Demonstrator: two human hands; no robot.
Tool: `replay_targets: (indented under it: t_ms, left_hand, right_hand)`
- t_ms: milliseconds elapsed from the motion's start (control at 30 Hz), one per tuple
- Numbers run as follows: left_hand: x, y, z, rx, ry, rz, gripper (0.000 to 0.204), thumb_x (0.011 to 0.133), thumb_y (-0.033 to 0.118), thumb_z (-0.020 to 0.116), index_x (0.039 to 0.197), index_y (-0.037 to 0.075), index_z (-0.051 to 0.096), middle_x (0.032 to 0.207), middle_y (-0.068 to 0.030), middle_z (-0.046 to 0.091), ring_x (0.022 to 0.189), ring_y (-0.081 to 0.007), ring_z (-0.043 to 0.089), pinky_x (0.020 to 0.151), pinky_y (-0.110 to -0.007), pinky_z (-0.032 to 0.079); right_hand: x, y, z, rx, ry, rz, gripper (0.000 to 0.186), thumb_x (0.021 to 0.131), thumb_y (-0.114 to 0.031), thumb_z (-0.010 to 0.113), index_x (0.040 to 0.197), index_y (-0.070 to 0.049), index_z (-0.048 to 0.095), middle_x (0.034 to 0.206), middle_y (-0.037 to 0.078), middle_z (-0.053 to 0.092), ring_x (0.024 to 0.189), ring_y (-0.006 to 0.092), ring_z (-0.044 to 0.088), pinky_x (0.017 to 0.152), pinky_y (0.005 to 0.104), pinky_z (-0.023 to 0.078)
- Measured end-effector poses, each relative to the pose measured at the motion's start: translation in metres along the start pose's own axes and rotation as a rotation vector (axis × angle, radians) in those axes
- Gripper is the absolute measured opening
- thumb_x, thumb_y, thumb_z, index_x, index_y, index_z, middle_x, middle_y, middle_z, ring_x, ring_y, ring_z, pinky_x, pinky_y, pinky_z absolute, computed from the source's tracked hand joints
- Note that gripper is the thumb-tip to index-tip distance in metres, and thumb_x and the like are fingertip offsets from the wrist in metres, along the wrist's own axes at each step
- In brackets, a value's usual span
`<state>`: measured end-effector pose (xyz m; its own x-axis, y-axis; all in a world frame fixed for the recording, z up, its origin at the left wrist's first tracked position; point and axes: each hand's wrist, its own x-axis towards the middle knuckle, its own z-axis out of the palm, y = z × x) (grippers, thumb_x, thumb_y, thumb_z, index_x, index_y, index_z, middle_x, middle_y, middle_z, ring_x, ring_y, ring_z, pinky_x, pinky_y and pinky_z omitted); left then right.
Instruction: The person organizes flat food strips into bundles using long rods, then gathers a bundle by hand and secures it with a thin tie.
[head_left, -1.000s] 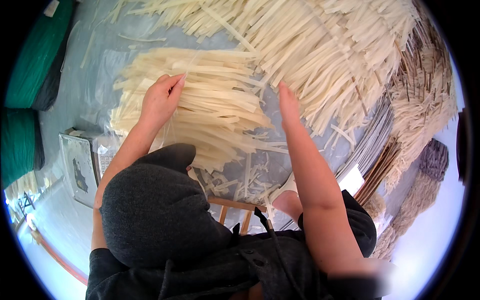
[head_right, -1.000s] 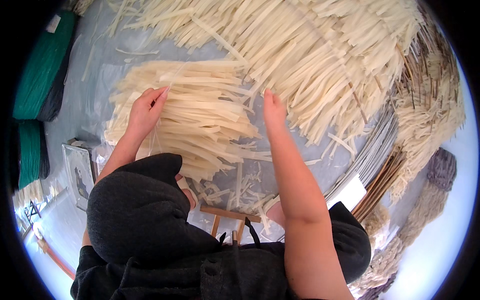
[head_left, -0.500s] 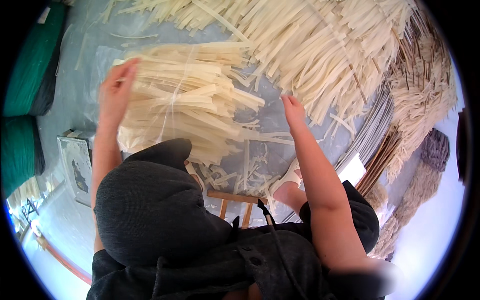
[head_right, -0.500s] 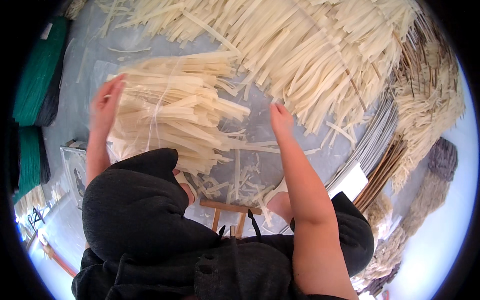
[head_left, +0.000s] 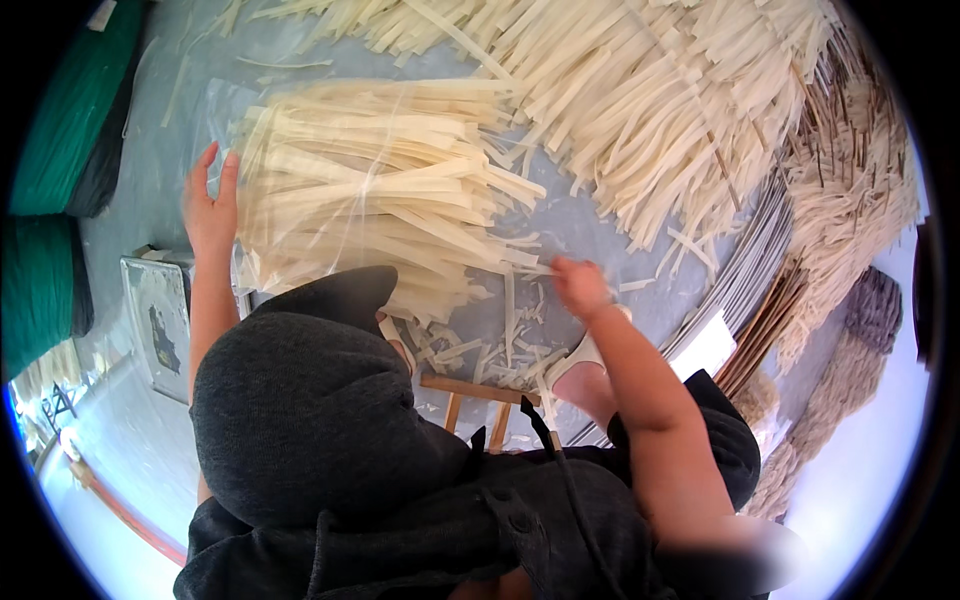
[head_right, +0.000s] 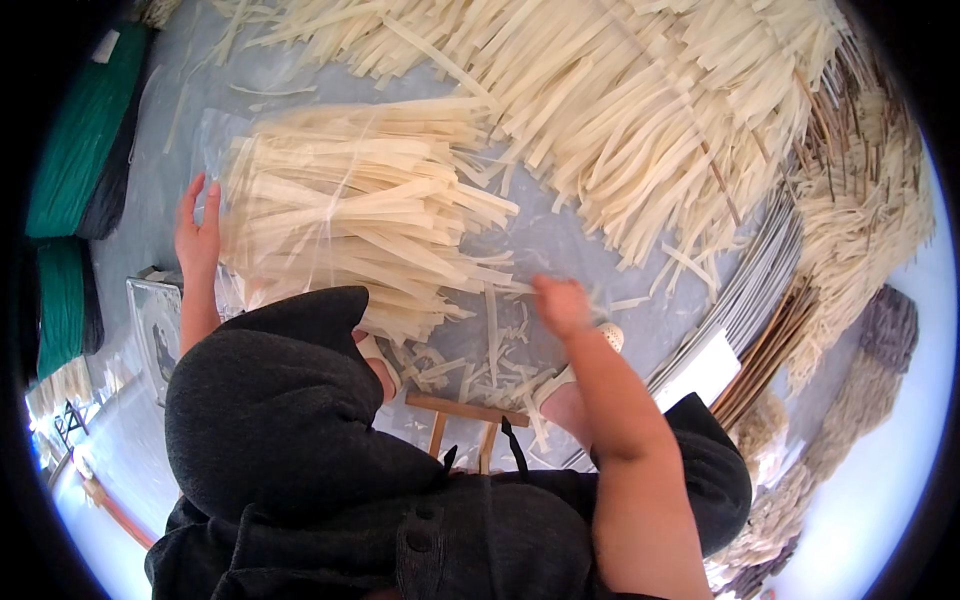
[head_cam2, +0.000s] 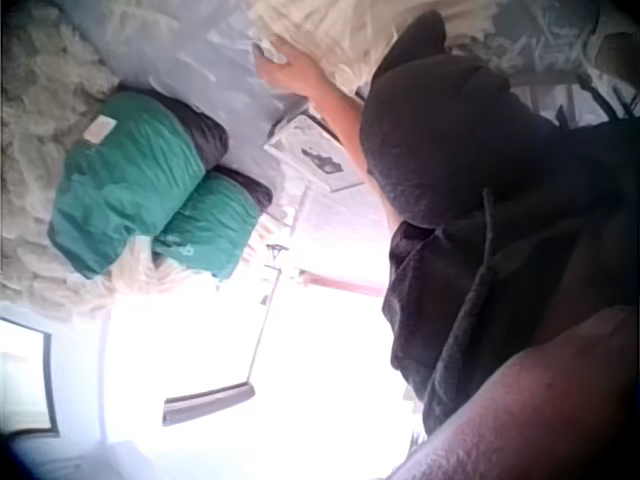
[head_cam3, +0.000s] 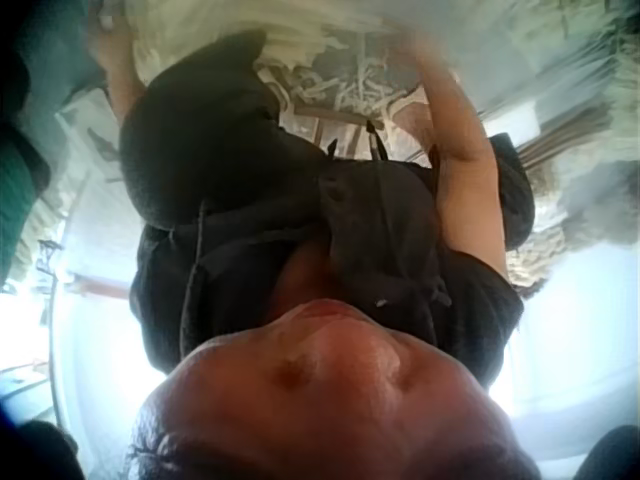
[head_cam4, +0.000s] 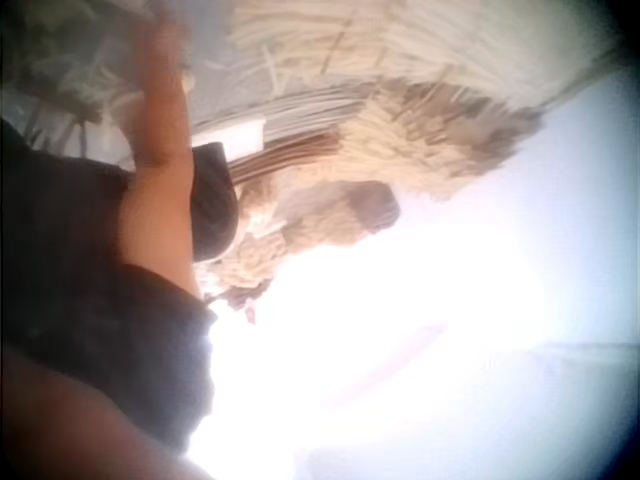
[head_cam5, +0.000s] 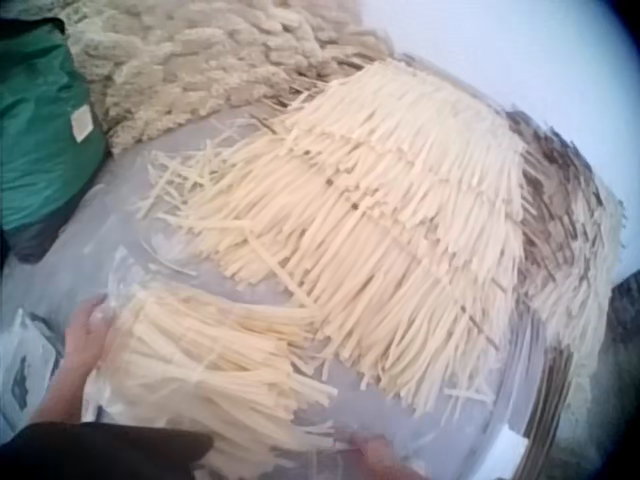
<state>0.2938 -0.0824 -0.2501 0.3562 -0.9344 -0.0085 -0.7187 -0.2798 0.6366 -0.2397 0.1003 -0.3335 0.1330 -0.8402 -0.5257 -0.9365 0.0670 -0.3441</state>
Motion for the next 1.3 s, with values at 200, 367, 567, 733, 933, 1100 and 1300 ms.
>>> replay_targets:
  t_ms: [200, 367, 567, 733, 933, 1100, 1300]
  left_hand:
    - [-0.072, 0.120, 0.021, 0.123, -0.461, 0.588, 0.026, 0.089, 0.031, 0.066, 0.094, 0.006, 0.060, 0.092, -0.0064, 0.062, 0.080, -0.0229, 0.059, 0.071, -0.034, 0.049]
    - [-0.068, 0.113, 0.044, 0.074, -0.439, 0.596, 0.021, 0.088, 0.025, 0.066, 0.089, 0.006, 0.060, 0.084, -0.0058, 0.060, 0.071, -0.0213, 0.058, 0.067, -0.033, 0.048]
    - [-0.065, 0.118, 0.001, -0.508, -0.606, 0.144, 0.010, 0.086, 0.009, 0.067, 0.091, 0.003, 0.061, 0.075, 0.0010, 0.054, 0.068, -0.0063, 0.047, 0.063, -0.021, 0.042]
    - [-0.067, 0.130, -0.003, -0.226, -0.647, 0.283, 0.014, 0.088, 0.016, 0.065, 0.092, 0.003, 0.063, 0.077, -0.0026, 0.061, 0.068, -0.0097, 0.053, 0.062, -0.026, 0.044]
    - [-0.038, 0.094, -0.012, -0.266, -0.358, 0.173, 0.020, 0.089, 0.022, 0.064, 0.098, 0.004, 0.067, 0.090, -0.0066, 0.068, 0.079, -0.0190, 0.062, 0.072, -0.029, 0.048]
    - [0.029, -0.005, -0.016, -0.055, 0.052, 0.136, 0.046, 0.091, 0.040, 0.062, 0.120, 0.004, 0.062, 0.120, -0.0127, 0.063, 0.116, -0.0241, 0.056, 0.099, -0.035, 0.040]
    - [0.006, 0.015, -0.010, -0.450, -0.357, -0.302, 0.066, 0.092, 0.054, 0.054, 0.140, 0.010, 0.047, 0.142, -0.0121, 0.047, 0.134, -0.0235, 0.041, 0.110, -0.036, 0.029]
  right_hand:
    - [-0.019, 0.033, -0.098, 0.255, 0.337, 0.217, 0.020, 0.092, -0.019, 0.053, 0.110, -0.010, 0.058, 0.079, 0.015, 0.067, 0.075, 0.0344, 0.065, 0.069, 0.0404, 0.053]
    - [0.009, -0.094, -0.128, 0.335, 0.232, -0.176, 0.028, 0.087, -0.014, 0.062, 0.115, -0.013, 0.060, 0.086, 0.011, 0.068, 0.075, 0.0286, 0.066, 0.065, 0.0349, 0.053]
    - [0.029, -0.207, -0.103, -0.199, 0.340, -0.477, 0.028, 0.084, -0.012, 0.061, 0.112, -0.015, 0.062, 0.073, 0.007, 0.060, 0.067, 0.0270, 0.061, 0.058, 0.0392, 0.049]
    - [0.044, -0.272, -0.098, -0.024, 0.441, -0.628, 0.035, 0.084, -0.016, 0.064, 0.118, -0.011, 0.061, 0.087, 0.009, 0.062, 0.090, 0.0251, 0.061, 0.085, 0.0394, 0.048]
    - [0.059, -0.148, -0.097, 0.722, 0.609, 0.048, 0.044, 0.093, -0.032, 0.059, 0.128, -0.007, 0.054, 0.123, 0.013, 0.059, 0.115, 0.0277, 0.055, 0.103, 0.0375, 0.035]
    - [0.089, -0.155, -0.063, 1.331, 0.380, 0.297, 0.062, 0.097, -0.043, 0.050, 0.144, -0.006, 0.035, 0.145, 0.014, 0.038, 0.134, 0.0246, 0.035, 0.111, 0.0356, 0.026]
    - [0.098, -0.186, -0.099, 1.258, 0.209, 0.163, 0.076, 0.093, -0.057, 0.048, 0.150, -0.011, 0.027, 0.154, 0.009, 0.029, 0.140, 0.0261, 0.027, 0.113, 0.0447, 0.017]
